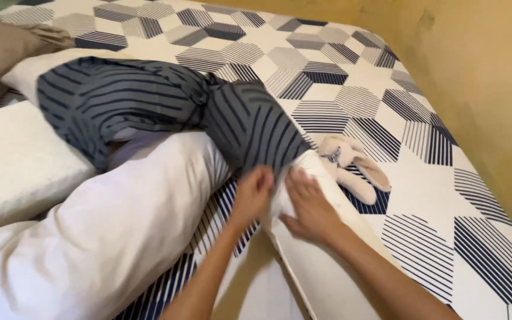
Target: The person places a dark striped pillowcase over a long cylindrical pillow on a bed, then repeats the process with a second pillow. They pull the fabric over each pillow, adjust the fit, and tuck the ends to secure the cases.
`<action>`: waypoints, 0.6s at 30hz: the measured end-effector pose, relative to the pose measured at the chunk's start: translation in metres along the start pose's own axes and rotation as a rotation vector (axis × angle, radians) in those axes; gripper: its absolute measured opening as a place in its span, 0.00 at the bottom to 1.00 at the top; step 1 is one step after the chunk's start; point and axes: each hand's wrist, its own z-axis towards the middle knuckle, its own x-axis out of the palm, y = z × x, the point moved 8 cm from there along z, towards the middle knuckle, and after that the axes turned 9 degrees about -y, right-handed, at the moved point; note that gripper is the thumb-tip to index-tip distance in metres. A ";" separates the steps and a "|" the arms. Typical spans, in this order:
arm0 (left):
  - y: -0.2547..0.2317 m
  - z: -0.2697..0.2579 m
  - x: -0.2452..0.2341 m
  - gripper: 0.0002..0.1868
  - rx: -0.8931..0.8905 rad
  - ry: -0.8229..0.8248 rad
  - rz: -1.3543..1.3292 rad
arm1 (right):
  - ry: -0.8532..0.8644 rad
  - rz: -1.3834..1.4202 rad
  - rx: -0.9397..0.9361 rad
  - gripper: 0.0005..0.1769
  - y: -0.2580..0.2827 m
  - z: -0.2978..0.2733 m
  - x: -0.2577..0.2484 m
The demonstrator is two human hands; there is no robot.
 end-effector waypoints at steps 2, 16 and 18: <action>0.024 -0.074 0.001 0.13 -0.021 -0.052 0.076 | 0.031 0.016 0.049 0.51 -0.006 0.010 0.038; -0.099 -0.023 -0.011 0.17 0.636 -0.240 0.614 | -0.021 0.916 0.766 0.36 -0.155 -0.034 0.072; -0.088 -0.002 0.026 0.14 0.566 -0.146 0.856 | 0.017 0.739 0.664 0.36 -0.135 -0.041 0.086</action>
